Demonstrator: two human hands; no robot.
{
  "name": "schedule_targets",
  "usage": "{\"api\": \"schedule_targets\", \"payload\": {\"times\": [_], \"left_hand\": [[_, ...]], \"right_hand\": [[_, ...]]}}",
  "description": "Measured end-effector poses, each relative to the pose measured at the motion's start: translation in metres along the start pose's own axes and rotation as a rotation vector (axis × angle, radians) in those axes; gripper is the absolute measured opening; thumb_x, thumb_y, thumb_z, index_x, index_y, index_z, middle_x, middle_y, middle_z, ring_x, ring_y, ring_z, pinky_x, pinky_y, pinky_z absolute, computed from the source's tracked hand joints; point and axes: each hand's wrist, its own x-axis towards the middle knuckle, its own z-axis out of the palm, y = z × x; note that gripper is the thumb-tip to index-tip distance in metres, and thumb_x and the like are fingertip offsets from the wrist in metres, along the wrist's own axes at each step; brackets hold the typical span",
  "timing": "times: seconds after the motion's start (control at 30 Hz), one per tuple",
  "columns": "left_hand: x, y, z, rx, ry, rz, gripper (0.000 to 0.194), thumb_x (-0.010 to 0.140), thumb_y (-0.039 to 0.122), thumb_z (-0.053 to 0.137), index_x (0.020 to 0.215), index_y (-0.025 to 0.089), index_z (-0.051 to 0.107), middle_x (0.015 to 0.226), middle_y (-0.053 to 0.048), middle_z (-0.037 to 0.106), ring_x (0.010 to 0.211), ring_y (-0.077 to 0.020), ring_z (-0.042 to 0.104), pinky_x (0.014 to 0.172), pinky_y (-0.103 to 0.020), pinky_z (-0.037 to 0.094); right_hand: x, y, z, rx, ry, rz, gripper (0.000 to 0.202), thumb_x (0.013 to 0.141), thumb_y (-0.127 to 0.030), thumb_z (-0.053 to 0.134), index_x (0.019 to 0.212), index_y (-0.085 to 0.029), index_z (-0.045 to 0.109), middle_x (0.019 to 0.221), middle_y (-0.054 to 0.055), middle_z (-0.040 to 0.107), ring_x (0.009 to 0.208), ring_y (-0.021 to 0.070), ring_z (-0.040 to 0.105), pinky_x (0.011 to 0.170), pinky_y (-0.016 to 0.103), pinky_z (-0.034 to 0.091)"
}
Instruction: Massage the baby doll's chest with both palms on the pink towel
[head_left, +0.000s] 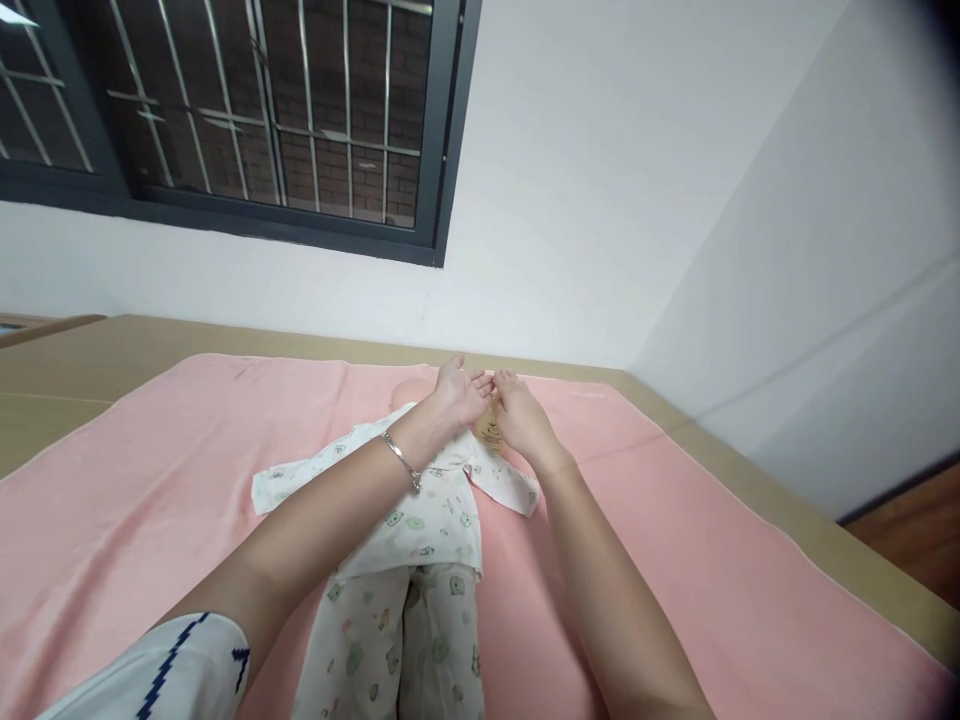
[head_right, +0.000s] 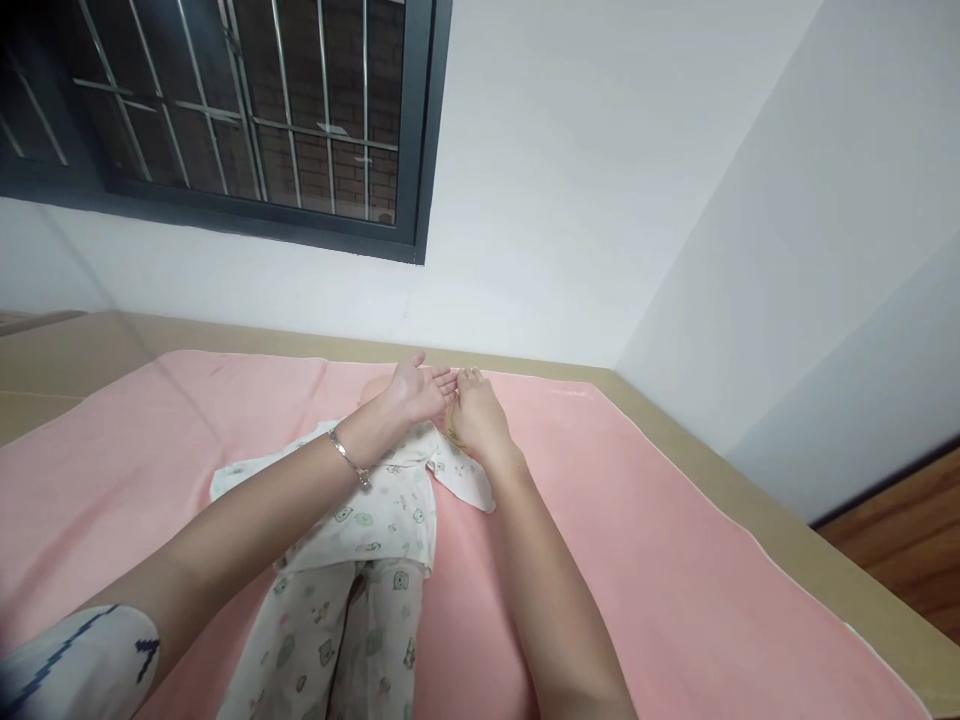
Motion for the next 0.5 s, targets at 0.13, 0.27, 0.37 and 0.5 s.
{"api": "schedule_targets", "payload": {"times": [0.13,0.27,0.37,0.5], "left_hand": [[-0.004,-0.002,-0.002,0.015,-0.013,0.022,0.066,0.098,0.045,0.024,0.151,0.006,0.023,0.149,-0.020,0.044,0.129,-0.0207,0.053,0.093,-0.030,0.053],[-0.019,0.001,-0.018,0.089,0.016,0.019,0.063,0.099,0.044,0.025,0.151,0.008,0.027,0.153,-0.018,0.039,0.137,-0.0193,0.045,0.102,-0.027,0.046],[-0.041,0.000,-0.035,0.130,0.033,-0.020,0.061,0.099,0.043,0.028,0.149,0.009,0.030,0.152,-0.018,0.041,0.137,-0.0210,0.045,0.106,-0.029,0.042],[-0.079,0.002,-0.056,0.137,0.022,-0.098,0.057,0.098,0.041,0.033,0.145,0.011,0.036,0.148,-0.018,0.046,0.131,-0.0233,0.052,0.107,-0.033,0.042]], "right_hand": [[-0.002,-0.005,0.000,-0.128,0.010,-0.048,0.050,0.088,-0.011,0.037,0.135,0.001,0.048,0.140,0.023,0.050,0.134,0.0300,0.042,0.114,0.044,0.034],[-0.004,-0.013,0.000,-0.198,0.027,0.009,0.049,0.090,-0.010,0.032,0.136,-0.001,0.047,0.138,0.020,0.051,0.134,0.0273,0.041,0.111,0.040,0.036],[-0.006,-0.019,0.001,-0.249,0.021,0.038,0.049,0.094,-0.013,0.030,0.139,-0.002,0.044,0.142,0.019,0.048,0.138,0.0278,0.037,0.112,0.039,0.035],[-0.006,-0.024,0.006,-0.322,0.001,0.062,0.052,0.093,-0.012,0.034,0.143,-0.001,0.041,0.149,0.022,0.039,0.143,0.0306,0.030,0.115,0.042,0.030]]}}
